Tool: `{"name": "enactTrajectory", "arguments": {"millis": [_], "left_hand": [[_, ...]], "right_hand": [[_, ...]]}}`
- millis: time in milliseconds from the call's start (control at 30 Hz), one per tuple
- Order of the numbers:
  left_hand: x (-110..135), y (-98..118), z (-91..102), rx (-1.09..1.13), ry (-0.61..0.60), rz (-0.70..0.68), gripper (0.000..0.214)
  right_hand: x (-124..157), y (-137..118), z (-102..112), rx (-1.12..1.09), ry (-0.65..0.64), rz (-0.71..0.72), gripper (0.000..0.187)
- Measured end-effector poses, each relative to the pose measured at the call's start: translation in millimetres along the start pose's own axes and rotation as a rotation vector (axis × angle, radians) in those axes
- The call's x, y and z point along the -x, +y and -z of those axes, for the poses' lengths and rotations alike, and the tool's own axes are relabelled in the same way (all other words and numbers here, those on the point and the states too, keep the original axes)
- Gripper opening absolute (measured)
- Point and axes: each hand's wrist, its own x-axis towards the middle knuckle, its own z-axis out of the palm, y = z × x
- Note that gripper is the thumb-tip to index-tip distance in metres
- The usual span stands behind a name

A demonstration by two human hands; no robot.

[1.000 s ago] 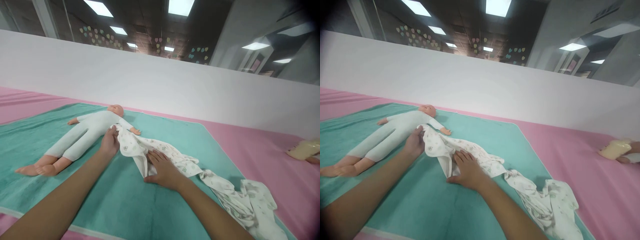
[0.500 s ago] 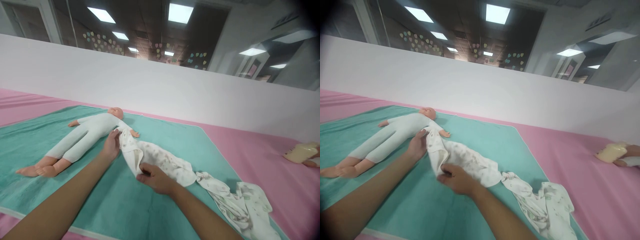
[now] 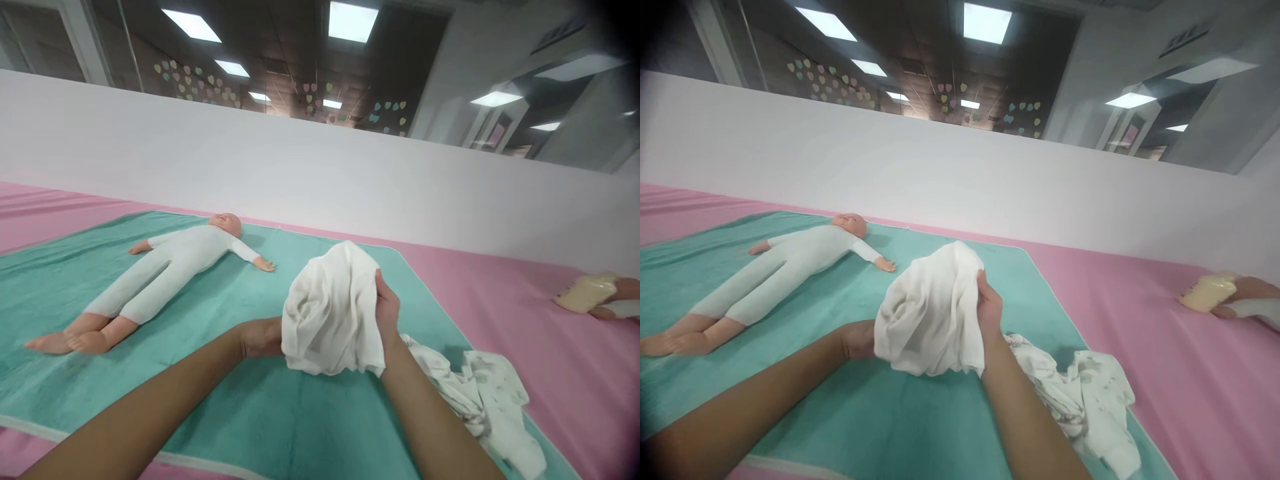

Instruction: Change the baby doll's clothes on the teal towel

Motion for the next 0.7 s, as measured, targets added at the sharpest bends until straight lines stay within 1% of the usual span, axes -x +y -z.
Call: {"name": "enactTrajectory", "arguments": {"millis": [67,100,167,200,267,333,367,400,467,533,567,633,700], "left_hand": [[1.6,4.2,-5.3,0.015,-0.125,0.032,0.067],[2.2,6.1,-7.5,0.017,-0.157,0.058,0.069],[1.6,8.8,-10.8,0.011,-0.149,0.110,0.065],[0.6,9.5,-11.3,0.024,-0.112,0.127,0.060],[-1.3,11.0,-8.6,0.097,0.040,0.106,0.047],[0.4,15.2,0.2,0.208,0.235,0.019,0.035],[3.5,19.0,6.5,0.263,0.338,-0.042,0.031],[8.0,24.0,13.6,0.311,0.443,-0.115,0.028],[20.3,35.7,28.1,0.389,0.639,-0.252,0.023],[33.0,46.2,40.2,0.431,0.789,-0.315,0.026],[38.0,49.8,44.5,0.437,0.844,-0.318,0.028],[43.9,52.2,49.6,0.433,0.902,-0.274,0.033],[44.6,49.8,49.7,0.430,0.890,-0.198,0.031]], "right_hand": [[-5.4,-7.0,7.2,-0.020,0.021,0.031,0.038],[-8.3,-10.7,11.2,-0.030,0.038,0.042,0.037],[-14.9,-17.3,20.7,-0.045,0.088,0.075,0.032],[-18.5,-20.1,26.1,-0.052,0.115,0.098,0.027],[-25.3,-24.3,37.2,-0.073,0.175,0.158,0.018],[-30.0,-27.4,46.1,-0.118,0.197,0.179,0.015],[-31.1,-28.5,48.8,-0.155,0.181,0.182,0.013],[-31.2,-29.4,50.2,-0.199,0.143,0.191,0.012],[-29.4,-29.9,49.7,-0.287,0.027,0.216,0.012],[-27.0,-27.8,47.8,-0.333,-0.069,0.200,0.016],[-26.4,-25.4,47.6,-0.333,-0.095,0.156,0.017],[-27.6,-17.3,50.1,-0.288,-0.100,0.046,0.017],[-32.0,-5.0,56.6,-0.176,-0.058,-0.045,0.017]]}}
